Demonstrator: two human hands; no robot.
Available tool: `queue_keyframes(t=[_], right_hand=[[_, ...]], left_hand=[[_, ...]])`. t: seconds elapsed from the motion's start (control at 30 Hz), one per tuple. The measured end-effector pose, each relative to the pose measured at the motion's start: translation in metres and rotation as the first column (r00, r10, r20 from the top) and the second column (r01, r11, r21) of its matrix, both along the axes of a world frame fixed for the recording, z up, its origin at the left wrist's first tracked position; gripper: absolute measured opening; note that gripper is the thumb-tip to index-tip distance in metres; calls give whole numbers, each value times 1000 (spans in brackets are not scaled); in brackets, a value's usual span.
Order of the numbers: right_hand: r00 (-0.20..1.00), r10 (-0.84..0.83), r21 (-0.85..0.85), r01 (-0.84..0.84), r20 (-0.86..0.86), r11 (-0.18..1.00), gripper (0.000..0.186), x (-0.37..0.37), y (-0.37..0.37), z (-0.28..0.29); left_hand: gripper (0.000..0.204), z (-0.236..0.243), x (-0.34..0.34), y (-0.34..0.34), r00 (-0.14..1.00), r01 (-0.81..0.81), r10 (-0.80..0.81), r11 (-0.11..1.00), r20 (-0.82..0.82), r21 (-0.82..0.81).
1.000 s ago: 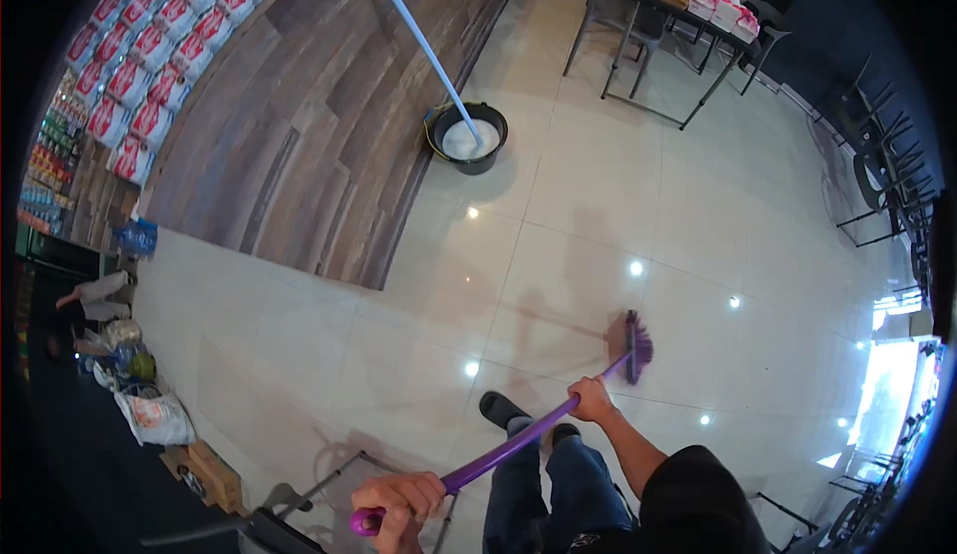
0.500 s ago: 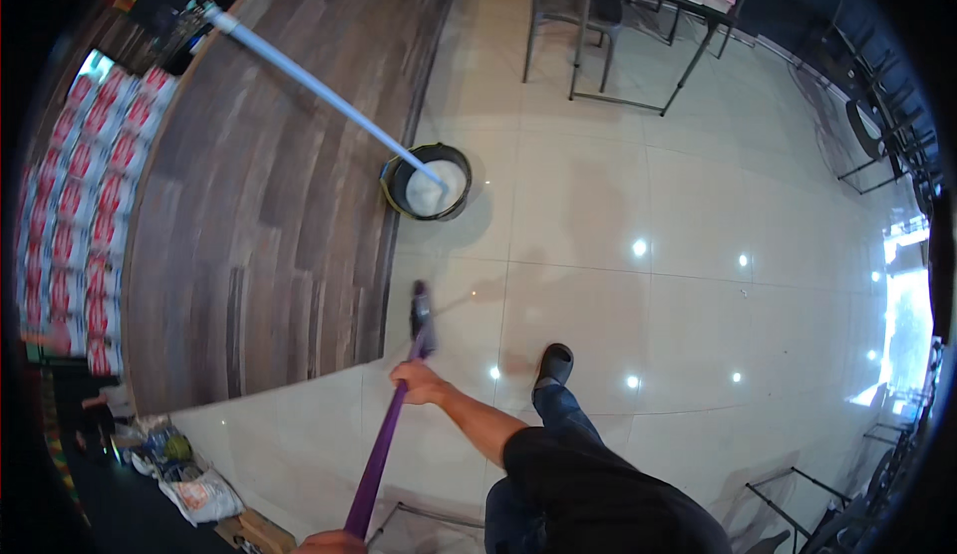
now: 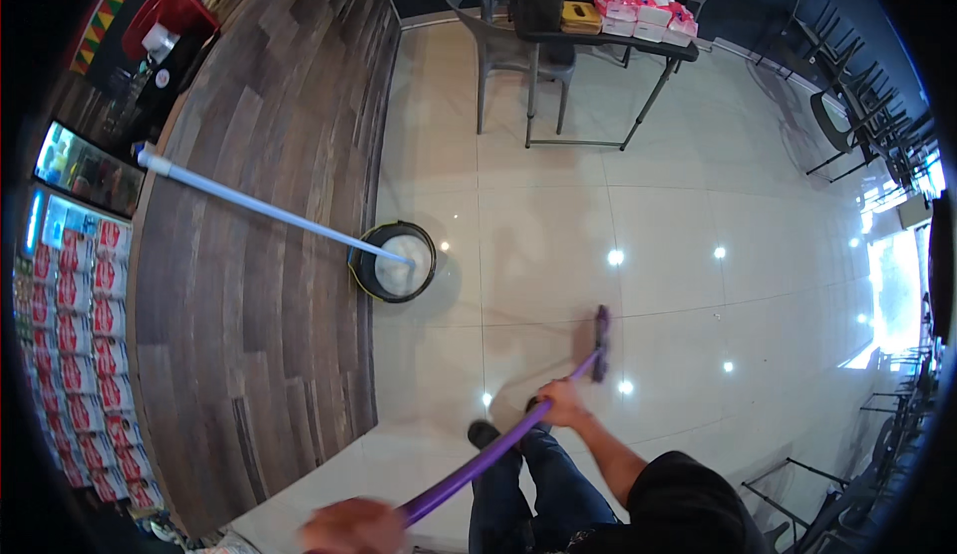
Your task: Sweep the floor around the tables and chairs in a restaurant.
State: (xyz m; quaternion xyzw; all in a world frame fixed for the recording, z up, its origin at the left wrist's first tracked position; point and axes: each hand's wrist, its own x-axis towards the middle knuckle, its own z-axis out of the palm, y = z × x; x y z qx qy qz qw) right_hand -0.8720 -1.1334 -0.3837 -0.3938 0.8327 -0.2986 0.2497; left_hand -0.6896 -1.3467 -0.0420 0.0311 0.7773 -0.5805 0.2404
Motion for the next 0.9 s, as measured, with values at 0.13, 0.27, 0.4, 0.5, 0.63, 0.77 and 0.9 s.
queue_keyframes(t=[0.13, 0.27, 0.4, 0.5, 0.63, 0.77, 0.9], right_hand=[[981, 169, -219, -145, 95, 965, 22, 17, -148, 49], [977, 140, -462, -51, 161, 885, 19, -13, -239, -4], [999, -28, -282, 19, -29, 959, 24, -95, -186, -62], [995, -98, 47, 98, -8, 994, 22, -151, -92, -59], [980, -190, 66, 187, 52, 980, 19, -200, -114, -26], [989, -123, -262, 140, 81, 955, 26, -225, -244, 26], [977, -29, -521, 138, 212, 842, 25, -293, -339, 28]], left_hand=[[29, 103, -31, -46, 853, 489, 261, -96, -452, 867], [31, 88, -106, -74, 819, 564, 496, -786, -287, 252], [12, 21, -156, -129, 888, 457, 454, -889, -67, 26], [7, -39, -148, -124, 570, 675, 813, -544, 116, 498], [15, -15, -225, -163, 795, 599, 548, -777, 259, -193], [30, 67, -265, -187, 647, 740, 756, -589, 102, -325], [26, 120, -367, -154, 885, 460, 391, -659, -252, 594]])
